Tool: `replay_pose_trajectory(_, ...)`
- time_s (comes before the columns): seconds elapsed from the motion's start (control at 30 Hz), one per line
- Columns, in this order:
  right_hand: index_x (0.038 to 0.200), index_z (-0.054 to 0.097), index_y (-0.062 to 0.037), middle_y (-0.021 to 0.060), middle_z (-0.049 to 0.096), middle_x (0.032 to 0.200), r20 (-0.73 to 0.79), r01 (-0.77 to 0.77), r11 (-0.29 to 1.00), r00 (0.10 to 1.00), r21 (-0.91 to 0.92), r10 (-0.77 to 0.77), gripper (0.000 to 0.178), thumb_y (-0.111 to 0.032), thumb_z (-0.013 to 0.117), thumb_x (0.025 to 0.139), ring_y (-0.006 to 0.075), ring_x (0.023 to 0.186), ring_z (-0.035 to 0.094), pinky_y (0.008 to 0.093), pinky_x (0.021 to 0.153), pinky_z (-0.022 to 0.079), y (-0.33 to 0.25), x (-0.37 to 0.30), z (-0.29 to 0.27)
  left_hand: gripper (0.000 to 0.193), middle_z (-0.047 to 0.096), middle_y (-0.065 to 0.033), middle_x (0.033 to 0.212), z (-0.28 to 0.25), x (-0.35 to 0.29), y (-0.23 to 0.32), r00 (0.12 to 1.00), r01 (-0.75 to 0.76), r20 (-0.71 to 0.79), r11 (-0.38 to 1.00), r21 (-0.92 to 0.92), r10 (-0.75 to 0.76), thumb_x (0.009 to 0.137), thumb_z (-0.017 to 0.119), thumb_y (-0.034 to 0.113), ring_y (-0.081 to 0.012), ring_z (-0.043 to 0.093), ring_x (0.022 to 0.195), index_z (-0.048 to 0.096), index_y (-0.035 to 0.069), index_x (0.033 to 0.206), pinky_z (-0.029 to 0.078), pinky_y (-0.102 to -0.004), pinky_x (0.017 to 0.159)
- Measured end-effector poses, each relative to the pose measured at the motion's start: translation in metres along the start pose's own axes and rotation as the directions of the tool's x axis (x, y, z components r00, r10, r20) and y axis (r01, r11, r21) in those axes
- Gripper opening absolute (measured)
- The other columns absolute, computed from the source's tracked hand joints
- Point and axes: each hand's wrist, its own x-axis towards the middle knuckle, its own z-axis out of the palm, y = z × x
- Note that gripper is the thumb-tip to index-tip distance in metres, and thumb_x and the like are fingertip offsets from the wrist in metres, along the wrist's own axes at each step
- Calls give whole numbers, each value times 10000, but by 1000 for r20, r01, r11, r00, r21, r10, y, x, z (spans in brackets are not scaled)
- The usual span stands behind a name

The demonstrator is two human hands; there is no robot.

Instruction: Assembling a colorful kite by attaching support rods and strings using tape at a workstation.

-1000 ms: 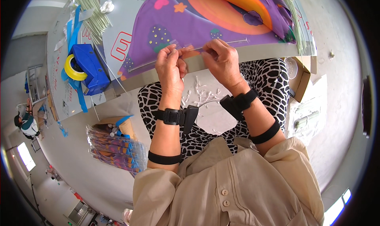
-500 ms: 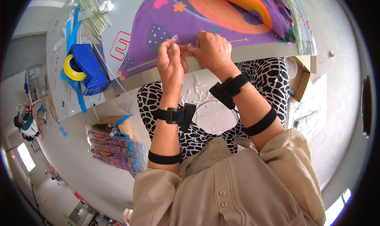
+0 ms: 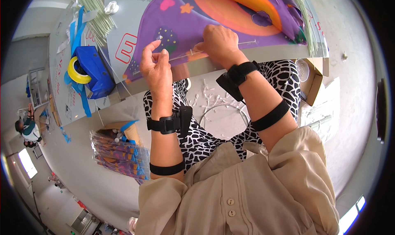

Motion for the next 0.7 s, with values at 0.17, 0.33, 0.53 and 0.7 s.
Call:
replay_pose_trajectory(0.17, 738, 687, -61, 149, 666, 749, -53, 25, 1000, 998, 7, -25, 386, -435, 751, 665, 328, 745, 653, 411, 655, 510, -1, -2, 3, 221, 405, 32, 643, -13, -4, 8, 797, 602, 343, 693, -396, -496, 891, 518, 60, -31, 319, 460, 543, -31, 1091, 254, -192, 385)
replay_pose_trajectory(0.33, 737, 680, -66, 143, 662, 745, -79, 58, 997, 995, 41, -55, 362, -424, 716, 699, 326, 740, 645, 420, 655, 505, 4, -6, 8, 205, 351, 44, 586, -15, -5, -4, 725, 689, 445, 571, -447, -526, 887, 488, 78, -42, 277, 432, 547, -60, 1027, 227, -211, 381)
replay_pose_trajectory(0.53, 880, 693, -69, 150, 685, 859, 3, 19, 1000, 1000, -6, -19, 339, -371, 722, 728, 324, 833, 668, 407, 717, 525, 1, -8, 3, 200, 332, 51, 557, -9, -3, -10, 719, 694, 442, 576, -432, -536, 854, 500, 67, -47, 262, 420, 565, -64, 990, 219, -226, 388)
replay_pose_trajectory(0.7, 887, 693, -67, 152, 685, 866, 20, 14, 1000, 1000, -6, -14, 344, -372, 719, 730, 325, 844, 667, 408, 727, 525, 1, -7, 2, 197, 326, 53, 551, -3, -4, -9, 728, 685, 416, 599, -415, -545, 847, 497, 62, -48, 258, 419, 570, -67, 976, 212, -229, 386)
